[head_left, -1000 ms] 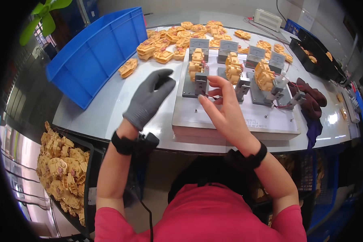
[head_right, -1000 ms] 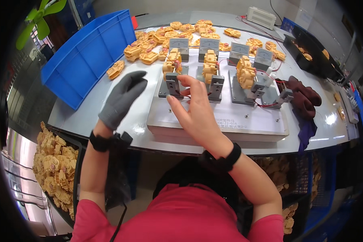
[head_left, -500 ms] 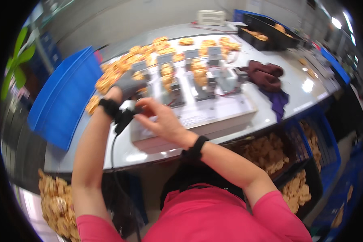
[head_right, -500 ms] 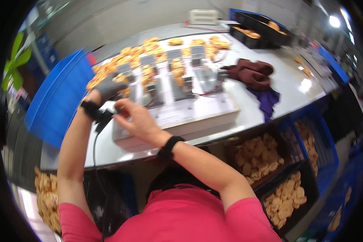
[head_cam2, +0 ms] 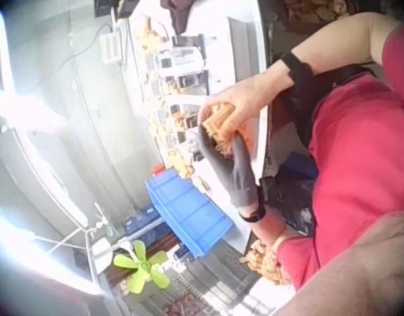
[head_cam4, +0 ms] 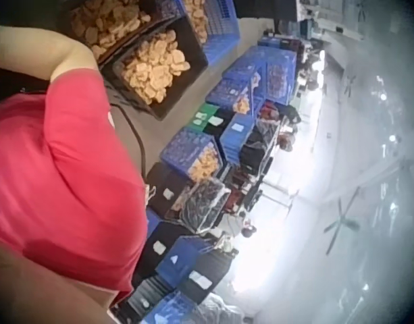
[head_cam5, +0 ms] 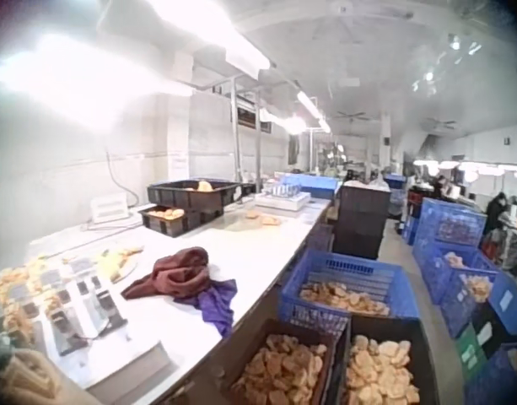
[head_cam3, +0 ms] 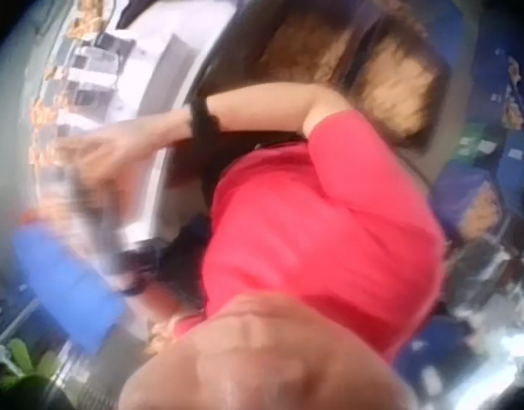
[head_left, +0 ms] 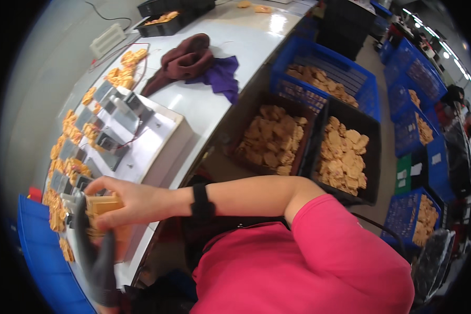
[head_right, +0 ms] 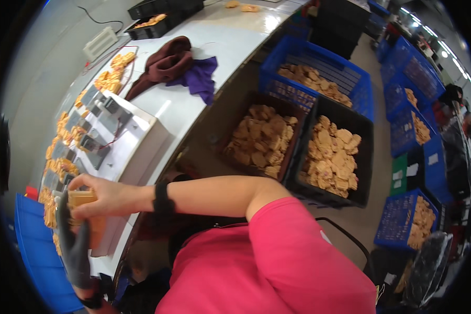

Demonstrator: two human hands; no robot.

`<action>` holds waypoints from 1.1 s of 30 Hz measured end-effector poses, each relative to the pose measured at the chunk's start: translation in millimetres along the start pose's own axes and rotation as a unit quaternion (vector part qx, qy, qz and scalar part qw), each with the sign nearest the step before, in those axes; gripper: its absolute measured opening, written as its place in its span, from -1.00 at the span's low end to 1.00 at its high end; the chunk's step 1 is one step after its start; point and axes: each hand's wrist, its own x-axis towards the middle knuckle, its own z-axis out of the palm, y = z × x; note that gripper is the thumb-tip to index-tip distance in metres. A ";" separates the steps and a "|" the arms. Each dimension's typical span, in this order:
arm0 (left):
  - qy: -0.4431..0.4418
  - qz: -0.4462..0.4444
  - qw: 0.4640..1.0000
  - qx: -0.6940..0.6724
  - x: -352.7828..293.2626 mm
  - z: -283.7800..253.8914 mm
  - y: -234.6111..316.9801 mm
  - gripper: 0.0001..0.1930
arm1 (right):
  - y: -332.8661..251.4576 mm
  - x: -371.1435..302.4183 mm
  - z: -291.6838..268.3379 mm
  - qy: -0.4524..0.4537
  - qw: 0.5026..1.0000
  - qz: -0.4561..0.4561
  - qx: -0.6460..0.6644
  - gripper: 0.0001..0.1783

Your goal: The person assembles small electronic components on a white testing board in a factory setting. They pick up yellow plastic parts from a black bin, place them into metal fixtures, and connect red and black wires to the components. The person also wipes the board with a purple cloth and adjusts the camera on their wrist.

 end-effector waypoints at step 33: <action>0.296 -0.118 0.943 0.091 -90.3 24.5 -129.2 -0.57 | -10.7 42.6 -5.8 -0.081 0.822 0.001 -0.564 -0.76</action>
